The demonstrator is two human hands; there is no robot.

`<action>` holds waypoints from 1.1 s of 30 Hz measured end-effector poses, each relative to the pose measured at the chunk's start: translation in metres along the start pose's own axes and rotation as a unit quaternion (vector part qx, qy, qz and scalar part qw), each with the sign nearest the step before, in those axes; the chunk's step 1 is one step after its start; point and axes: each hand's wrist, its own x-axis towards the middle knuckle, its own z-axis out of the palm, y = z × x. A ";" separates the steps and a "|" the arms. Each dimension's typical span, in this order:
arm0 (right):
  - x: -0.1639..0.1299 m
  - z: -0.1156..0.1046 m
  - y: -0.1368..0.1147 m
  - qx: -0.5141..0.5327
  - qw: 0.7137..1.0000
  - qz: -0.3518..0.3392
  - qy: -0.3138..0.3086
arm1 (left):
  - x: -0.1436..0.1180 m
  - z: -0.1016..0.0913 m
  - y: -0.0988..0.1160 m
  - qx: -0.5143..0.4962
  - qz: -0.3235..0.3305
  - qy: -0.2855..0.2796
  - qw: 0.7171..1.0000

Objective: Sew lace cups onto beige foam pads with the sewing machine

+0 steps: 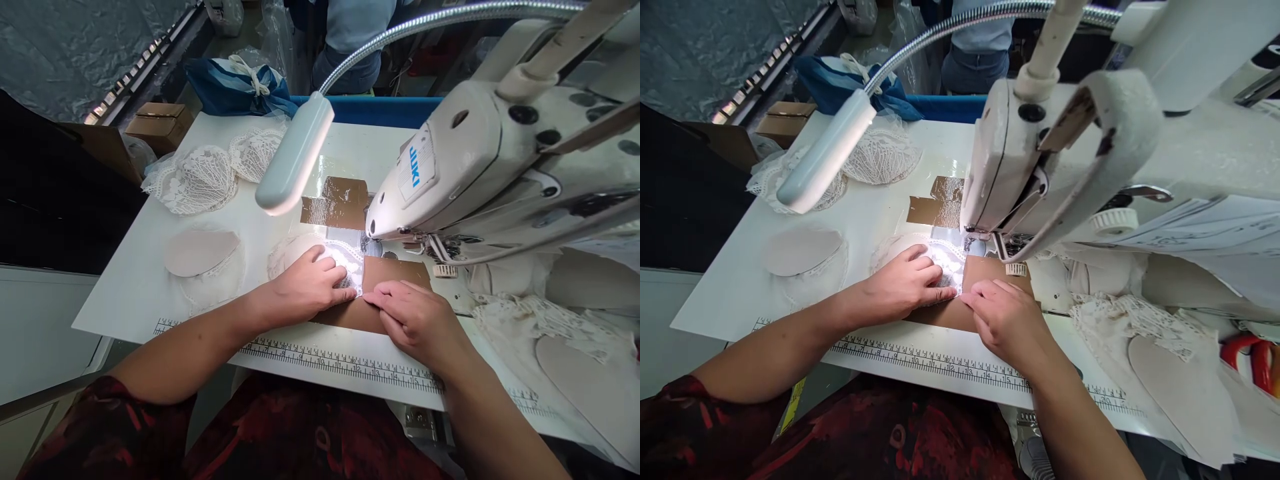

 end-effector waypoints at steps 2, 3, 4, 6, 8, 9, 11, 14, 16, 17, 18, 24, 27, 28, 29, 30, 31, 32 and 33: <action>-0.001 -0.001 0.001 0.009 1.000 0.012 0.018 | 0.000 0.000 0.000 0.001 0.002 0.001 1.000; 0.000 -0.001 0.000 0.011 1.000 0.017 0.023 | 0.000 0.001 0.000 0.000 0.002 0.001 1.000; 0.000 -0.001 0.000 0.012 0.999 0.019 0.025 | 0.000 0.001 0.000 -0.002 0.002 0.001 1.000; 0.001 0.001 -0.002 0.003 1.000 0.018 0.016 | 0.000 0.002 0.000 -0.006 0.001 0.001 1.000; 0.003 0.003 -0.004 -0.018 1.000 0.015 0.003 | -0.002 0.003 0.000 -0.016 -0.002 0.008 1.000; 0.003 0.004 -0.005 -0.029 0.999 0.014 -0.003 | -0.002 0.004 0.000 -0.024 -0.004 0.013 1.000; 0.004 0.005 -0.006 -0.047 0.999 0.012 -0.009 | -0.002 0.005 -0.001 -0.042 -0.015 0.020 0.999; 0.003 0.007 -0.006 -0.057 0.998 0.002 -0.012 | 0.000 0.004 0.000 -0.048 -0.044 0.017 0.998; 0.001 0.008 -0.004 -0.061 0.998 -0.003 -0.006 | 0.005 0.003 0.001 -0.026 -0.059 0.010 0.998; 0.001 0.008 -0.004 -0.063 0.998 -0.004 -0.003 | 0.007 0.003 0.001 -0.011 -0.061 0.006 0.998; 0.000 0.009 -0.003 -0.064 0.998 -0.004 0.000 | 0.009 0.004 0.002 0.005 -0.061 0.002 0.998; 0.000 0.009 -0.003 -0.059 0.998 -0.001 0.002 | 0.012 0.014 0.003 0.038 -0.062 0.009 0.997; 0.000 0.008 -0.004 -0.059 0.998 0.000 0.001 | 0.011 0.013 0.003 0.019 -0.070 0.017 0.997; 0.000 0.008 -0.004 -0.059 0.998 0.001 0.003 | 0.011 0.012 0.003 0.012 -0.073 0.015 0.997; 0.000 0.009 -0.004 -0.058 0.998 0.002 0.005 | 0.011 0.011 0.003 0.006 -0.076 0.012 0.997; 0.000 0.009 -0.004 -0.058 0.998 0.004 0.007 | 0.011 0.010 0.002 0.000 -0.077 0.008 0.997; 0.001 0.009 -0.004 -0.057 0.998 0.005 0.010 | 0.012 0.009 0.001 -0.004 -0.078 0.005 0.997; 0.001 0.009 -0.004 -0.058 0.998 0.006 0.011 | 0.013 0.008 0.000 -0.007 -0.077 0.002 0.997; 0.002 0.009 -0.003 -0.059 0.998 0.008 0.011 | 0.014 0.008 -0.001 -0.008 -0.075 0.000 0.997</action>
